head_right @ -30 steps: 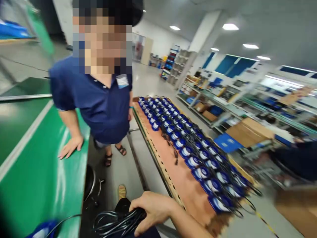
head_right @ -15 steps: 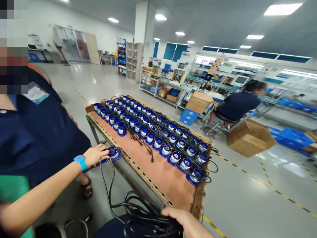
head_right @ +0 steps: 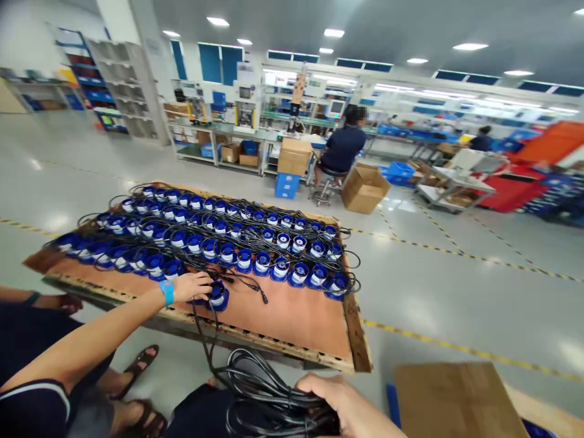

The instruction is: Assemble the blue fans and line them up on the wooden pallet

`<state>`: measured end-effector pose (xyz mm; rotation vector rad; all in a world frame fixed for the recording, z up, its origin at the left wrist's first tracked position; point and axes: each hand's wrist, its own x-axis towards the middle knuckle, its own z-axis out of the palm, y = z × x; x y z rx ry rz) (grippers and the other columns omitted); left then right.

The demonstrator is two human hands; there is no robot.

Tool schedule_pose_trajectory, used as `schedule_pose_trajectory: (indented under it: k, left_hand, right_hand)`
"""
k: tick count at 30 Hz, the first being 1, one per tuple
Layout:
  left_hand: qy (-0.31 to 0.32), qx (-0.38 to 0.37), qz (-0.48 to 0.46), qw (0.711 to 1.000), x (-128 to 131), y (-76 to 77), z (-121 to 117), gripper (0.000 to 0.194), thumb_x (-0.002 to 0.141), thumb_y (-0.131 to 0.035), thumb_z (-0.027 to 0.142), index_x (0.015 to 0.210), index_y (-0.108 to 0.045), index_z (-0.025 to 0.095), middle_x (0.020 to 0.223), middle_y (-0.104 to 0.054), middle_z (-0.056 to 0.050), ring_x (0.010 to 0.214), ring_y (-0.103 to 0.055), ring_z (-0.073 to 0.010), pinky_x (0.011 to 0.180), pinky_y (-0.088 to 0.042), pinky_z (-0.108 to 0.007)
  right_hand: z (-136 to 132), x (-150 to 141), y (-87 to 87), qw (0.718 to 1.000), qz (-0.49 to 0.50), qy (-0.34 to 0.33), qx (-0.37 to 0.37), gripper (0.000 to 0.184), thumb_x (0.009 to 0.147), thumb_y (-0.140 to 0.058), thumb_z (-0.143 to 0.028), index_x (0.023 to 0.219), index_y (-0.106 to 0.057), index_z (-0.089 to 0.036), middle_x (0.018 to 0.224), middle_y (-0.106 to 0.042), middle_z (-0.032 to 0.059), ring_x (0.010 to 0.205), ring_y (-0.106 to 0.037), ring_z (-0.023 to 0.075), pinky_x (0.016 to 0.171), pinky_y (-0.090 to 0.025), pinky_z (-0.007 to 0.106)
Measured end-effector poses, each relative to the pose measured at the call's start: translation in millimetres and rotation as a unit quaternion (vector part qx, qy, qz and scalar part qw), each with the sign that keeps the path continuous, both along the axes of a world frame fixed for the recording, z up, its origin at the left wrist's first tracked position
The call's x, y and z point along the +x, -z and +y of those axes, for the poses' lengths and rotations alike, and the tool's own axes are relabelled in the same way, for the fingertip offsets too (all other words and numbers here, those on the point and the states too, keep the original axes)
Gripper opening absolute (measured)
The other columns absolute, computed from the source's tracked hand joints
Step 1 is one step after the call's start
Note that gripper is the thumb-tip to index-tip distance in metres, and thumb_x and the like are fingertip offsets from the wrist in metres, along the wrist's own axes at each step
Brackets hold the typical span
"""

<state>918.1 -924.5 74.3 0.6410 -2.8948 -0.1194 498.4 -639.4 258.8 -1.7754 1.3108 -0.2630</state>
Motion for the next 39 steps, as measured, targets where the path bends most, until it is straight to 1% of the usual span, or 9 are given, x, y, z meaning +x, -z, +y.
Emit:
schedule_pose_trajectory:
  k: [4,8,12,16,18,23,26,34,39]
  left_hand:
    - [-0.008,0.021,0.012,1.0,9.8,-26.8,9.7,0.068,0.074,-0.074,0.061,0.134,-0.059,0.034,0.153,-0.048,-0.01,0.146,-0.032,-0.0379,0.116,-0.027,-0.059]
    - [0.009,0.278,0.096,0.956,26.2,-54.8,50.3,0.062,0.078,-0.071,0.057,0.135,-0.06,0.033,0.142,-0.06,-0.01,0.139,-0.046,-0.0352,0.116,-0.032,-0.056]
    - [-0.106,0.576,0.291,0.756,46.7,-62.2,53.1,0.042,0.095,-0.05,0.051,0.115,-0.067,0.018,0.088,-0.075,-0.011,0.087,-0.071,-0.0233,0.084,-0.056,-0.038]
    - [-0.332,0.577,0.457,0.59,70.3,-58.9,17.3,0.061,0.084,-0.067,0.034,0.139,-0.045,0.02,0.08,-0.07,-0.003,0.072,-0.071,-0.0178,0.065,-0.057,-0.029]
    - [-0.372,0.53,0.456,0.611,79.9,-55.9,-0.2,0.079,0.079,-0.07,0.032,0.149,-0.032,0.024,0.085,-0.068,-0.002,0.069,-0.071,-0.0176,0.057,-0.055,-0.027]
    - [-0.322,0.252,0.286,0.866,84.1,-42.1,-30.6,0.036,0.09,-0.051,0.041,0.118,-0.069,0.025,0.103,-0.07,-0.006,0.074,-0.068,-0.0183,0.069,-0.056,-0.033]
    - [-0.286,0.087,0.117,0.947,71.7,-37.0,-49.2,0.028,0.085,-0.051,0.021,0.098,-0.076,0.025,0.094,-0.074,-0.007,0.09,-0.067,-0.0231,0.084,-0.052,-0.035]
    - [-0.323,-0.068,0.222,0.917,73.0,-55.8,-15.3,0.023,0.091,-0.055,0.024,0.109,-0.068,0.019,0.096,-0.072,-0.009,0.088,-0.064,-0.0237,0.083,-0.048,-0.037]
    - [-0.16,-0.027,0.291,0.943,69.3,9.9,105.5,0.02,0.093,-0.059,0.024,0.073,-0.061,0.022,0.062,-0.056,0.001,0.059,-0.053,-0.0143,0.061,-0.04,-0.028]
  right_hand:
    - [-35.3,48.0,-14.8,0.996,-0.059,-0.048,-0.037,0.052,0.079,-0.068,-0.067,0.103,-0.067,-0.02,0.083,-0.065,0.002,0.074,-0.056,0.0161,0.068,-0.047,0.024]
    - [-109.0,83.6,-18.9,0.985,-0.156,-0.074,0.001,0.05,0.087,-0.066,-0.06,0.11,-0.066,-0.016,0.083,-0.063,0.0008,0.069,-0.056,0.0123,0.064,-0.046,0.022]
    - [-207.2,104.9,2.2,0.985,-0.15,-0.075,0.03,0.055,0.093,-0.057,-0.061,0.125,-0.062,-0.015,0.085,-0.063,0.0002,0.066,-0.058,0.0111,0.062,-0.048,0.022]
    - [-288.4,120.6,40.3,0.995,-0.003,-0.097,-0.026,0.046,0.092,-0.059,-0.057,0.107,-0.074,-0.016,0.09,-0.069,0.0011,0.079,-0.061,0.0135,0.071,-0.048,0.022]
    - [-311.1,128.5,62.1,0.991,0.054,-0.119,-0.019,0.043,0.091,-0.061,-0.054,0.11,-0.076,-0.019,0.096,-0.072,0.0011,0.082,-0.064,0.0145,0.072,-0.048,0.021]
    - [-318.6,150.3,119.2,0.966,0.217,-0.048,-0.134,0.039,0.084,-0.071,-0.056,0.114,-0.075,-0.032,0.104,-0.075,-0.001,0.089,-0.067,0.0181,0.08,-0.05,0.025]
    - [-305.3,165.4,145.0,0.946,0.268,-0.003,-0.182,0.038,0.085,-0.072,-0.051,0.117,-0.073,-0.031,0.11,-0.074,0.0059,0.109,-0.062,0.0273,0.095,-0.047,0.037]
    - [-221.1,141.8,177.7,0.902,0.26,0.197,-0.284,0.074,0.088,-0.064,-0.056,0.151,-0.04,-0.024,0.15,-0.046,0.0139,0.137,-0.041,0.0319,0.111,-0.036,0.048]
    - [-138.6,123.8,231.7,0.868,0.253,0.349,-0.248,0.103,0.076,-0.074,-0.047,0.158,-0.02,-0.017,0.152,-0.041,0.0201,0.14,-0.037,0.0408,0.109,-0.037,0.058]
